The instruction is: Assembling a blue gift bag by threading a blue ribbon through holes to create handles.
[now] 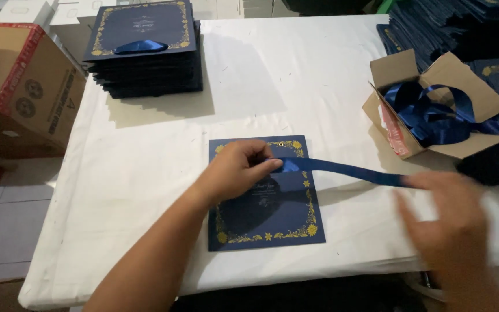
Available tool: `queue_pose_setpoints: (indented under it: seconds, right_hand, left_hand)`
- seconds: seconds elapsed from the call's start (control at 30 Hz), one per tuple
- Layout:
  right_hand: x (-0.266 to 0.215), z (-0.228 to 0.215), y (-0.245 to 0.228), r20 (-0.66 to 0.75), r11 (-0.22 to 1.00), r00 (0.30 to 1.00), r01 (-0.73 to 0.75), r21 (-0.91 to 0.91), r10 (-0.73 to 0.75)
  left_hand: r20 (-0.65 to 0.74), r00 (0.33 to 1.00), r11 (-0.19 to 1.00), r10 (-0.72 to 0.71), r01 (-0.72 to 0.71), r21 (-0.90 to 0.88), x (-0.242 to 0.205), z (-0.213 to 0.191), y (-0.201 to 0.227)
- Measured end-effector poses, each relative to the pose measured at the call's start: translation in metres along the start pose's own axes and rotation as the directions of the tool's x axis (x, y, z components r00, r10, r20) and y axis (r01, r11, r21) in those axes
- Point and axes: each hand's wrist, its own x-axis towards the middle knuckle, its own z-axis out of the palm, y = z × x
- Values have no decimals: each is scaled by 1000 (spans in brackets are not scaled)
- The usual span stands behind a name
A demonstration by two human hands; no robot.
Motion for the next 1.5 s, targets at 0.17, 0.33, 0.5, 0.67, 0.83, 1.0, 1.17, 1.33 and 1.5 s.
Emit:
queue_pose_setpoints:
  seconds: [0.17, 0.33, 0.5, 0.67, 0.83, 1.0, 1.17, 1.33, 1.5]
  right_hand:
    - [58, 1, -91, -87, 709, 971, 221, 670, -221]
    - [107, 51, -131, 9, 516, 944, 173, 839, -331]
    - [123, 75, -122, -49, 635, 953, 237, 735, -299]
    - [114, 94, -112, -44, 628, 972, 183, 757, -231]
    - [114, 84, -109, 83, 402, 990, -32, 915, -111]
    - [117, 80, -105, 261, 115, 957, -247, 962, -126]
    - [121, 76, -101, 283, 101, 948, -270, 957, -146]
    - [127, 75, -100, 166, 295, 984, -140, 945, -66]
    - [123, 78, -101, 246, 264, 969, -233, 936, -16]
  left_hand:
    - [-182, 945, 962, 272, -262, 78, 3, 27, -10]
    - [-205, 953, 975, 222, -219, 37, 6, 31, -13]
    - [-354, 914, 980, 198, -188, 61, 6, 26, -17]
    - [-343, 936, 989, 75, -114, -95, 9, 27, -27]
    - [-293, 954, 954, -67, -24, -299, 3, 14, -3]
    - [-295, 945, 913, -143, 11, -408, 3, 11, 9]
    - [-359, 926, 921, -114, -37, -389, 1, 10, -3]
    - [-483, 876, 914, 13, -206, -350, 0, 9, 0]
    - [-495, 839, 915, 225, -356, -189, -1, 0, 1]
